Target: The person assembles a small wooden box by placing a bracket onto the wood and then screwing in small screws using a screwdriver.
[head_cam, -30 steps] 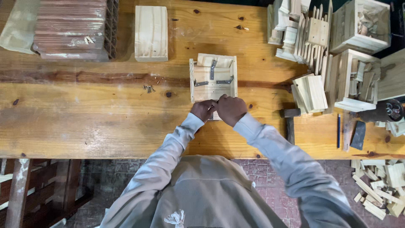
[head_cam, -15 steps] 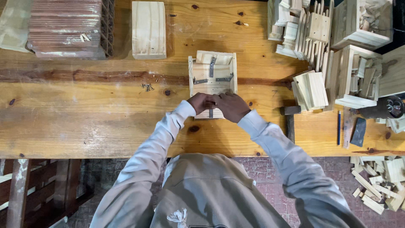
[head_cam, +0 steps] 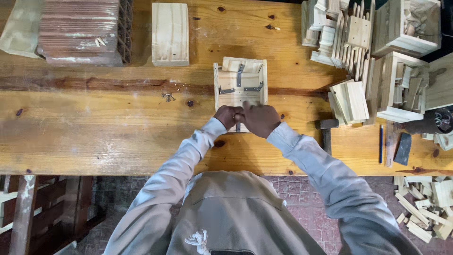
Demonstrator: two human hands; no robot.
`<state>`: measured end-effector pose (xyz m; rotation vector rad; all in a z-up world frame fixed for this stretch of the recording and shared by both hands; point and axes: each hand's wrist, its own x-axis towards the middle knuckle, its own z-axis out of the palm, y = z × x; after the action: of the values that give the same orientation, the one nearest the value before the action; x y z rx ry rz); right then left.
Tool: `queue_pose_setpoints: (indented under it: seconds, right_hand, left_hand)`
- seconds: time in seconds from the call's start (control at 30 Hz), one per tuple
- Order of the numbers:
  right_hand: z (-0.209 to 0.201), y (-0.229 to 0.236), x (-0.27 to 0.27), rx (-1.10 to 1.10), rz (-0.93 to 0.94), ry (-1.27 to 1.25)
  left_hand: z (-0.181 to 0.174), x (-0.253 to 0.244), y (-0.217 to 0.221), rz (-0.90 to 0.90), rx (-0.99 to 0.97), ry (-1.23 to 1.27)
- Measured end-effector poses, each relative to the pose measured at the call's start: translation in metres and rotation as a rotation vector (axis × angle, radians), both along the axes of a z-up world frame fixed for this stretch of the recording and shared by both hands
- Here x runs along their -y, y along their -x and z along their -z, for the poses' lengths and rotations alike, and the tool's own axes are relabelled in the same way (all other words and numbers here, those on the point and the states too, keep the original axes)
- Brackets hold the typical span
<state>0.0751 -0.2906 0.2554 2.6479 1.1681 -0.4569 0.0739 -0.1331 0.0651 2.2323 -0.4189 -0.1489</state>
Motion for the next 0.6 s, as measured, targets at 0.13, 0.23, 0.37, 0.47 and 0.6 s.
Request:
queue_pose_setpoints:
  seconds: [0.13, 0.23, 0.37, 0.47, 0.6]
  right_hand:
    - [0.033, 0.006, -0.002, 0.045, 0.299, -0.035]
    - [0.037, 0.004, 0.004, -0.023, 0.179, -0.093]
    - [0.039, 0.003, 0.000, -0.068, 0.036, -0.193]
    - [0.019, -0.001, 0.000, -0.219, -0.064, -0.090]
    - [0.006, -0.012, 0.004, -0.252, -0.068, -0.038]
  left_hand:
    - [-0.003, 0.009, 0.004, -0.039, -0.040, 0.091]
    - [0.005, 0.013, 0.004, -0.069, -0.099, 0.107]
    - [-0.027, 0.006, 0.007, -0.068, -0.120, 0.103]
    - [0.007, 0.000, -0.002, 0.028, -0.135, 0.149]
    - [0.007, -0.011, -0.013, 0.153, -0.160, 0.226]
